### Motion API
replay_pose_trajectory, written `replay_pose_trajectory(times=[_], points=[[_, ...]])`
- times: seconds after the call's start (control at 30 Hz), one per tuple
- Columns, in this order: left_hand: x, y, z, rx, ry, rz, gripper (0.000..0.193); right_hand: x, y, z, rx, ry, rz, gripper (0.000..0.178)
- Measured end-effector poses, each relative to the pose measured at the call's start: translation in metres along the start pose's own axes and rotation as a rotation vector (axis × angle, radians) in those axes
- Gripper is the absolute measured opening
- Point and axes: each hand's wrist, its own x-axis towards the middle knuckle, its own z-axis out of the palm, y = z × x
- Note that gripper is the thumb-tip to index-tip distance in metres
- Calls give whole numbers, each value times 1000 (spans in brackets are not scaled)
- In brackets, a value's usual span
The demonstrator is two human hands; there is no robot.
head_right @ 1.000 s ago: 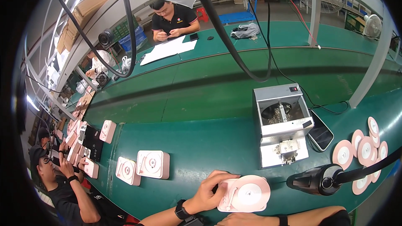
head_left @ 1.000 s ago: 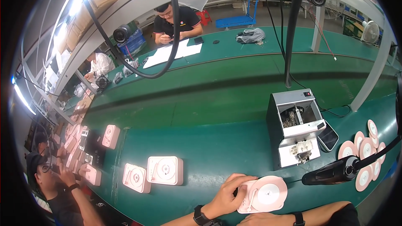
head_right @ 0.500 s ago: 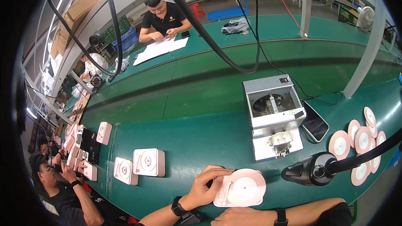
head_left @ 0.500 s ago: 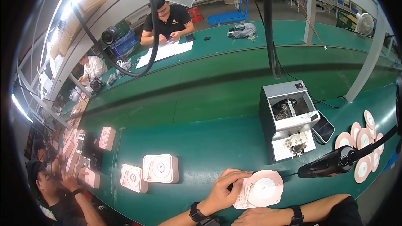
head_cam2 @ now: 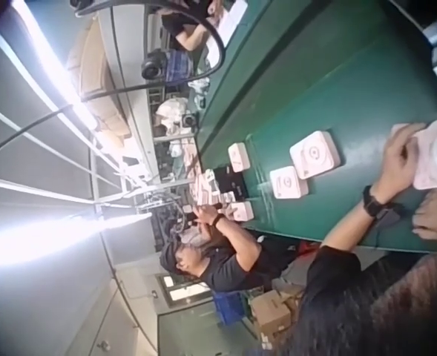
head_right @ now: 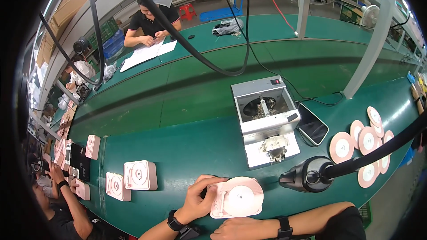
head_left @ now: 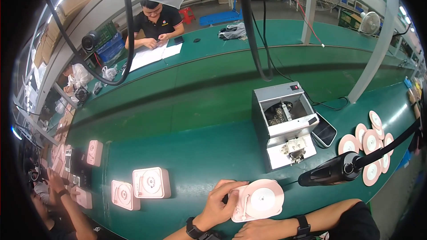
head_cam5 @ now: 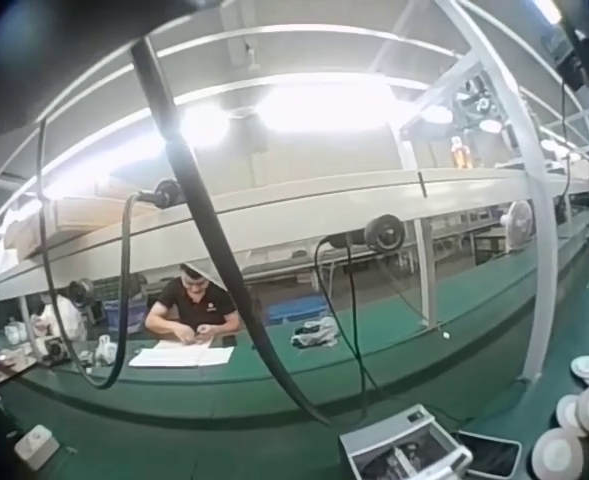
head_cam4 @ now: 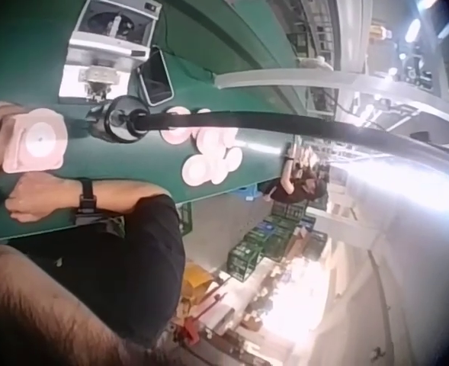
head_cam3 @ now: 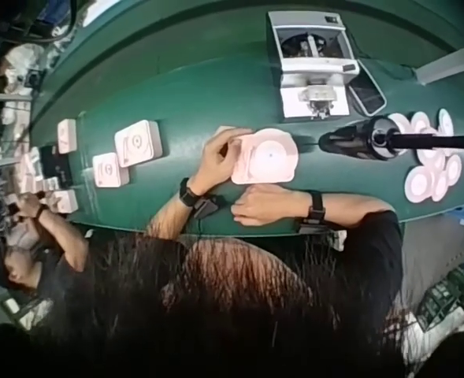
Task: The person picks up a pink base and a white disc, fits the disc onto the base, and drives a screw into the center with a power screwdriver. The person then sets the assembled unit aside and repeats the process.
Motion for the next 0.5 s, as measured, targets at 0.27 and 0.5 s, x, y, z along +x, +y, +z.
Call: replay_pose_trajectory(times=[0.27,0.5], points=[[0,-3,1,16,-1,25,31,-1,-2,-2,-17,37,-8,29],[0,-3,1,20,5,39,31,-1,0,-2,-12,25,-20,29]])
